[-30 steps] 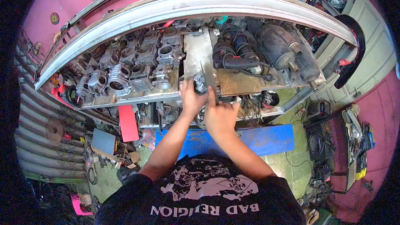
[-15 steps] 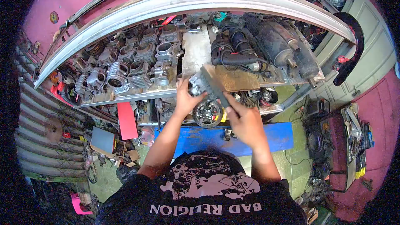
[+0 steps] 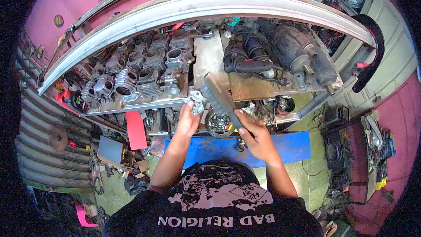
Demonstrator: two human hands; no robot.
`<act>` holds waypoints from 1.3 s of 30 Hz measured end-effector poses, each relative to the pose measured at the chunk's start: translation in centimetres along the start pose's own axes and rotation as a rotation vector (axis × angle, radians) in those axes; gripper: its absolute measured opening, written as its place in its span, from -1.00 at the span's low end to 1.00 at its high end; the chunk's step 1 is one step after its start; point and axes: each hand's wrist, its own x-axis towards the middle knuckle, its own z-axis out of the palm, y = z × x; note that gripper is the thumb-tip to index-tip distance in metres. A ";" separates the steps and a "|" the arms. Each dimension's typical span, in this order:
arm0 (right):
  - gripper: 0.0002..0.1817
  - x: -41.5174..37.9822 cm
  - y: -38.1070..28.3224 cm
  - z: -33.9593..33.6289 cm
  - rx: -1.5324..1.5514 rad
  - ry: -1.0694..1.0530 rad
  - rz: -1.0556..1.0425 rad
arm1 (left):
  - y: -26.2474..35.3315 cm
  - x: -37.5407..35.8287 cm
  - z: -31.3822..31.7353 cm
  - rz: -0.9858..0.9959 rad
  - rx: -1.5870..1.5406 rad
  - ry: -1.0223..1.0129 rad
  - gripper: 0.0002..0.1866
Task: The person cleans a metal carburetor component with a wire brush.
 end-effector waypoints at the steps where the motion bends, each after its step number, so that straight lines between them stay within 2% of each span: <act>1: -0.47 0.1 -0.2 -0.1 -0.001 0.001 0.000 | -0.1 0.3 -0.4 -0.051 -0.063 0.079 -0.55; 2: -0.46 0.2 -0.6 -0.1 -0.028 0.016 0.024 | -0.2 0.4 -0.9 -0.105 -0.125 0.159 -0.52; 3: -0.45 0.4 -1.2 0.2 -0.056 0.033 0.049 | -0.6 0.6 -2.1 -0.098 -0.116 0.092 -0.54; 6: -0.46 1.7 -0.8 3.3 -0.100 0.136 0.114 | -0.2 -0.5 1.2 -0.049 0.039 0.070 -0.55; 7: -0.45 1.8 -0.2 4.4 -0.134 0.201 0.039 | -0.5 -0.3 1.8 -0.092 -0.027 0.145 -0.54; 8: -0.45 1.4 0.1 4.4 -0.137 0.203 0.039 | -0.3 -0.2 1.9 -0.093 -0.028 0.142 -0.54; 10: -0.44 0.5 0.4 3.9 -0.254 0.184 -0.114 | 0.7 0.1 1.9 -0.193 -0.225 0.206 -0.54; 12: -0.42 -0.3 1.3 2.0 -0.160 0.171 -0.121 | 0.9 0.5 -0.5 -0.124 -0.275 0.162 -0.62; 14: -0.39 -1.0 3.1 -0.8 -0.392 0.056 -0.005 | 1.8 0.4 -1.0 -0.080 -0.306 0.111 -0.65; 15: -0.38 -0.2 2.6 -1.7 -0.658 0.055 -0.001 | 2.0 0.2 -1.5 -0.062 -0.316 0.064 -0.67; 16: -0.36 1.2 2.8 -2.4 -0.854 0.068 -0.095 | 1.9 0.1 -1.6 -0.067 -0.316 0.068 -0.67; 18: -0.35 4.4 4.1 -2.6 -0.870 0.186 -0.173 | 1.5 0.0 -1.6 0.006 -0.189 0.205 -0.63; 19: -0.35 5.9 4.9 -2.9 -0.869 0.184 -0.175 | 1.6 -0.3 -1.1 0.033 -0.170 0.161 -0.58; 21: -0.32 8.2 6.3 -3.2 -1.084 0.135 -0.312 | 2.1 -0.8 0.0 0.044 -0.107 0.138 -0.57; 22: -0.32 8.8 6.8 -3.3 -1.082 0.137 -0.314 | 2.3 -0.9 0.4 0.050 -0.046 0.113 -0.56; 25: -0.34 9.4 8.7 -3.4 -1.323 0.095 -0.303 | 2.4 -0.7 0.4 0.059 -0.059 0.142 -0.55; 27: -0.35 9.0 10.0 -3.0 -1.347 0.145 -0.291 | 2.6 -0.8 0.5 0.071 -0.078 0.156 -0.56; 29: -0.36 8.5 11.0 -2.3 -1.344 0.208 -0.173 | 3.1 -0.8 1.2 -0.037 -0.118 0.230 -0.58; 30: -0.36 8.6 11.2 -1.9 -1.341 0.202 -0.181 | 3.2 -0.6 1.1 -0.031 -0.121 0.236 -0.58; 33: -0.42 8.5 11.3 -0.3 -1.275 0.290 -0.038 | 3.6 -0.6 0.5 -0.196 -0.268 0.150 -0.51; 37: -0.42 8.6 9.4 1.8 -1.272 0.351 -0.037 | 3.3 -0.7 0.7 -0.199 -0.209 0.243 -0.57; 39: -0.43 9.0 6.6 3.2 -1.078 0.407 -0.091 | 3.1 -0.7 0.6 -0.143 -0.144 0.233 -0.56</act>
